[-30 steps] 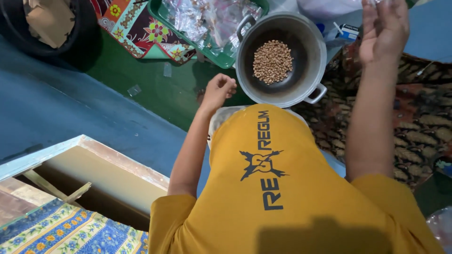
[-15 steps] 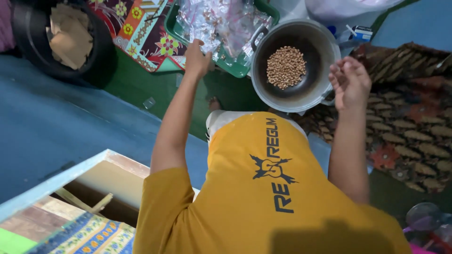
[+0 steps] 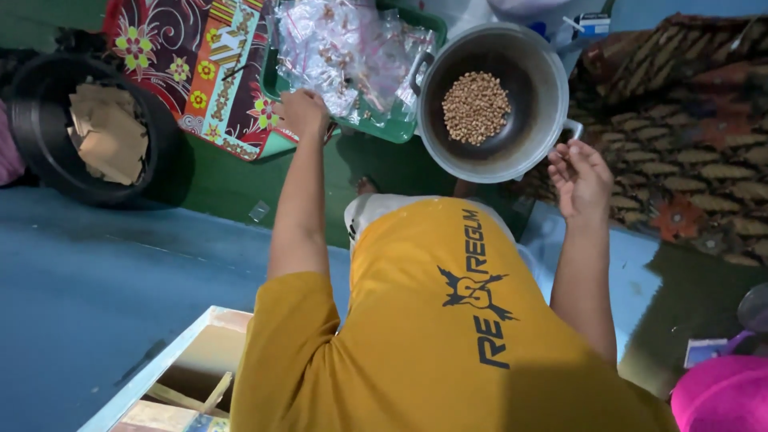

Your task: Manually scooping peanuts from a large pot into individual plastic bags for packaging.

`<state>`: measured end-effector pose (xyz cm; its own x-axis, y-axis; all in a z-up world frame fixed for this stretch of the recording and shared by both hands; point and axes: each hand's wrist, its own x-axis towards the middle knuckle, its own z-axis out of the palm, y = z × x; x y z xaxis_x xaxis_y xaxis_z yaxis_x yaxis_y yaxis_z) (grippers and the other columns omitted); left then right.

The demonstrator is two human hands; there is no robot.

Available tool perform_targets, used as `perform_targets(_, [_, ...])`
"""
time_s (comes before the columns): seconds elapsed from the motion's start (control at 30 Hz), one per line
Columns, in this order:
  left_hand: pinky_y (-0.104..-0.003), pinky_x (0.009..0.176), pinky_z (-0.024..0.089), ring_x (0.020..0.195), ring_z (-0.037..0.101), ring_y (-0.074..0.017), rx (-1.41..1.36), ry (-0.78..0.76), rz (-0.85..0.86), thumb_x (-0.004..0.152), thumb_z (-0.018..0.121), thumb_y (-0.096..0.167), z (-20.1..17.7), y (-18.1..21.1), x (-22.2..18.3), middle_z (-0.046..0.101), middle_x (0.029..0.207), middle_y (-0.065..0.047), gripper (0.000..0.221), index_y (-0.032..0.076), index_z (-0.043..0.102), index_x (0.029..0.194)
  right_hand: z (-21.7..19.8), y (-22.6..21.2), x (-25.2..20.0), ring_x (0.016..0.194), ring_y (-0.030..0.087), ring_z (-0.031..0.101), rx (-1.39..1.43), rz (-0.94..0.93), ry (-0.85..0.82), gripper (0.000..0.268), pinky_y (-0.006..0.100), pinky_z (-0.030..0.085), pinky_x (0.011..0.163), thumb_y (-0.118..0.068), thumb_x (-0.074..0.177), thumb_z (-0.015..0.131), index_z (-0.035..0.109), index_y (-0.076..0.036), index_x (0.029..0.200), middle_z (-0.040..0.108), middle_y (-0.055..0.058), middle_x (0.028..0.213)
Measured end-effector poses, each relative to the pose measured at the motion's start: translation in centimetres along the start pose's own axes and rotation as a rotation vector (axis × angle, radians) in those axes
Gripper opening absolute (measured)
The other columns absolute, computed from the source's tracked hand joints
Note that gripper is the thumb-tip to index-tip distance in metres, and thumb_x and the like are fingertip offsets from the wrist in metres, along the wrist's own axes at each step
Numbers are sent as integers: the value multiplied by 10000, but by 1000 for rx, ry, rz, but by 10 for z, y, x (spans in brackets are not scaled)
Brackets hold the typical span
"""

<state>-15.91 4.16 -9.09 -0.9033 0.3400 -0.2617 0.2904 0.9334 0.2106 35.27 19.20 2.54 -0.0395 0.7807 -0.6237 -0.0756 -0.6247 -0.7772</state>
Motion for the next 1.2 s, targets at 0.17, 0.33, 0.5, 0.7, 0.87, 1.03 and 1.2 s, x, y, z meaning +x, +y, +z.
perform_targets(0.17, [-618, 1045, 392, 1235, 516, -386, -168, 78, -132, 817, 807, 319, -11, 6, -12, 581, 1212, -37, 111, 232, 779, 881, 10, 17, 5, 943, 149, 799, -6, 10, -56, 158, 256, 685, 836, -227, 1042, 680, 673, -202, 1198, 780, 24, 1086])
perform_targets(0.33, [-633, 1071, 392, 1204, 578, -328, -359, 120, -152, 783, 847, 344, -12, -6, -30, 684, 1075, 63, 133, 270, 738, 791, 59, 14, -14, 907, 158, 796, -27, 36, -159, 173, 236, 683, 773, -182, 1035, 675, 658, -152, 1205, 770, 64, 1084])
perform_targets(0.5, [-309, 500, 595, 587, 728, -219, -1026, 78, 86, 752, 763, 43, -36, 7, -102, 703, 707, -132, 123, 92, 682, 830, 104, 20, -33, 996, 223, 769, -180, 16, -420, 316, 294, 665, 807, -146, 989, 729, 631, -82, 1283, 726, 133, 1206])
perform_targets(0.7, [-401, 759, 701, 840, 761, -281, -1565, -632, 120, 901, 670, -86, -105, 64, -228, 691, 963, -208, 433, -20, 590, 1321, 124, 28, -36, 1213, 485, 625, -155, 124, -868, 963, 583, 632, 836, -7, 843, 839, 303, -226, 1613, 317, 272, 1598])
perform_targets(0.87, [-332, 678, 671, 750, 721, -166, -1221, -627, 296, 834, 765, -43, -73, 64, -247, 721, 859, -100, 310, 81, 760, 1117, 126, 2, -47, 797, 277, 775, -247, 145, -801, 312, 322, 682, 636, -20, 936, 738, 650, 27, 1231, 726, 203, 1017])
perform_targets(1.03, [-325, 607, 661, 668, 715, -198, -1171, -633, 203, 805, 851, 10, -66, 58, -258, 687, 799, -133, 221, 37, 733, 991, 121, -3, -42, 721, 246, 766, -300, 84, -779, 249, 327, 685, 659, 36, 893, 782, 694, 81, 1122, 718, 203, 849])
perform_targets(1.2, [-330, 639, 665, 650, 744, -204, -1220, -571, 23, 870, 832, 94, -56, 58, -270, 736, 771, -200, 194, -13, 763, 1016, 107, -12, -34, 722, 232, 766, -378, -39, -778, 270, 322, 674, 668, 44, 836, 846, 744, 61, 1085, 692, 188, 807])
